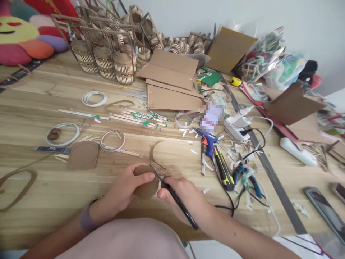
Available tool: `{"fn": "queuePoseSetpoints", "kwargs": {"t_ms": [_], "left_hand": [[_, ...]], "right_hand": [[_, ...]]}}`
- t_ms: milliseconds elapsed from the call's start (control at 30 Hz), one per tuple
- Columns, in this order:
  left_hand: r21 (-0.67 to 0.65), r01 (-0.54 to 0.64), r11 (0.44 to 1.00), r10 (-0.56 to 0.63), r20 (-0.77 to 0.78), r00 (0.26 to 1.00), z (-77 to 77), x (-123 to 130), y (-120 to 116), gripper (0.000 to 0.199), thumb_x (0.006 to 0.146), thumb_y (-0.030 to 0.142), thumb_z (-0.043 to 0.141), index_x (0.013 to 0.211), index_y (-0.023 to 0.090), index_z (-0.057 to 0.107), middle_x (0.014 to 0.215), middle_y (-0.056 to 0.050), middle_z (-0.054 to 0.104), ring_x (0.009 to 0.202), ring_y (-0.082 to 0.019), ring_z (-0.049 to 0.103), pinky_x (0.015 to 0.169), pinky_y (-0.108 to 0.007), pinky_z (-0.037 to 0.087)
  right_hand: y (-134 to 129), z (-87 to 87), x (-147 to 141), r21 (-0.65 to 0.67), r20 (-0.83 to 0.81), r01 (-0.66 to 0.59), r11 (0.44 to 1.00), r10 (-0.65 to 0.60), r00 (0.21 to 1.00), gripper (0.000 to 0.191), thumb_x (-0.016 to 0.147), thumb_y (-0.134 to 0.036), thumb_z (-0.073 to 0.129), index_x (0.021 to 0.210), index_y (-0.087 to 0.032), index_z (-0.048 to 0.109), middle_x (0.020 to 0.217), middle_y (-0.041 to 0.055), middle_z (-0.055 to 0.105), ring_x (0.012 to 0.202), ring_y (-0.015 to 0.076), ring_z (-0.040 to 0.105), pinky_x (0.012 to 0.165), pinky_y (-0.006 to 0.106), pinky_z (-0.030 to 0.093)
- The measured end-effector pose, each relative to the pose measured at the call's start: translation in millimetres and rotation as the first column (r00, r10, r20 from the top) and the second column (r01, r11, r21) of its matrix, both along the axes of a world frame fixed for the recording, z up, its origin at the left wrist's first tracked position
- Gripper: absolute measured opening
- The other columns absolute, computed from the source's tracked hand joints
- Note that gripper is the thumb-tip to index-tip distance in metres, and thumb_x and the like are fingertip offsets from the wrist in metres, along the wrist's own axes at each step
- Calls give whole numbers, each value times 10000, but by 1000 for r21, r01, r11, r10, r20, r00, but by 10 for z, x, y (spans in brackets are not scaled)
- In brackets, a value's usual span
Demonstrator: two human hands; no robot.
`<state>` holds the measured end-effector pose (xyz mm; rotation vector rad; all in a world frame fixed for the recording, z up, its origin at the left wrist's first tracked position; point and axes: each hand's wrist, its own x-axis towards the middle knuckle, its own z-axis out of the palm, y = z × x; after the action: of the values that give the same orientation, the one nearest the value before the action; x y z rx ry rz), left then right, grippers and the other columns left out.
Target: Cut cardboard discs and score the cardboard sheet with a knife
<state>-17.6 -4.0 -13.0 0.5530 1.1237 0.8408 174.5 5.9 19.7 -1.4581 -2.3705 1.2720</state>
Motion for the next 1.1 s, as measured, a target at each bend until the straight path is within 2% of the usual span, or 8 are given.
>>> {"fn": "queuePoseSetpoints", "kwargs": {"t_ms": [167,367,533,700,867,1100], "left_hand": [[69,21,997,-10,-161,987,0,0,-16,342,630,391,793,882,164,752,898,-52,792,882,-243,680,779,-312,492],[56,56,997,-50,-99,994,-43,11,-21,349,644,403,787,901,170,739,925,-44,790,882,-234,679,791,-312,495],[44,76,996,-72,-86,994,-27,0,-12,334,609,409,788,829,166,724,839,-26,768,812,-212,660,750,-300,484],[48,92,995,-87,-81,993,-9,-13,-8,341,599,407,785,835,167,730,826,-21,766,808,-213,664,753,-302,487],[67,122,990,-111,-150,982,-20,-40,6,386,599,428,776,873,158,741,881,-51,787,879,-255,685,781,-328,509],[163,256,953,-209,-258,943,-88,-40,-3,345,679,415,726,924,177,776,975,-55,803,988,-290,691,847,-358,515]], "right_hand": [[8,-27,25,-67,21,-36,997,37,999,776,868,-915,163,756,-221,492,691,42,596,604,162,511,564,283,403],[26,-32,7,-23,-13,-55,998,55,998,763,894,-883,91,701,-228,432,636,15,531,571,139,425,535,274,368],[15,-20,-19,10,-48,-42,999,42,998,738,911,-865,95,686,-237,411,629,7,510,574,142,426,547,279,382],[-17,-23,-23,0,-69,-43,999,43,997,706,914,-862,96,679,-249,357,601,-18,451,541,131,384,510,270,343],[-9,-27,6,-24,-92,-53,998,50,995,711,915,-865,133,696,-241,394,607,-32,419,535,122,351,498,264,313],[16,0,39,-97,-98,-95,991,85,992,714,922,-857,149,733,-231,435,631,-17,466,550,128,400,526,270,345]]}}
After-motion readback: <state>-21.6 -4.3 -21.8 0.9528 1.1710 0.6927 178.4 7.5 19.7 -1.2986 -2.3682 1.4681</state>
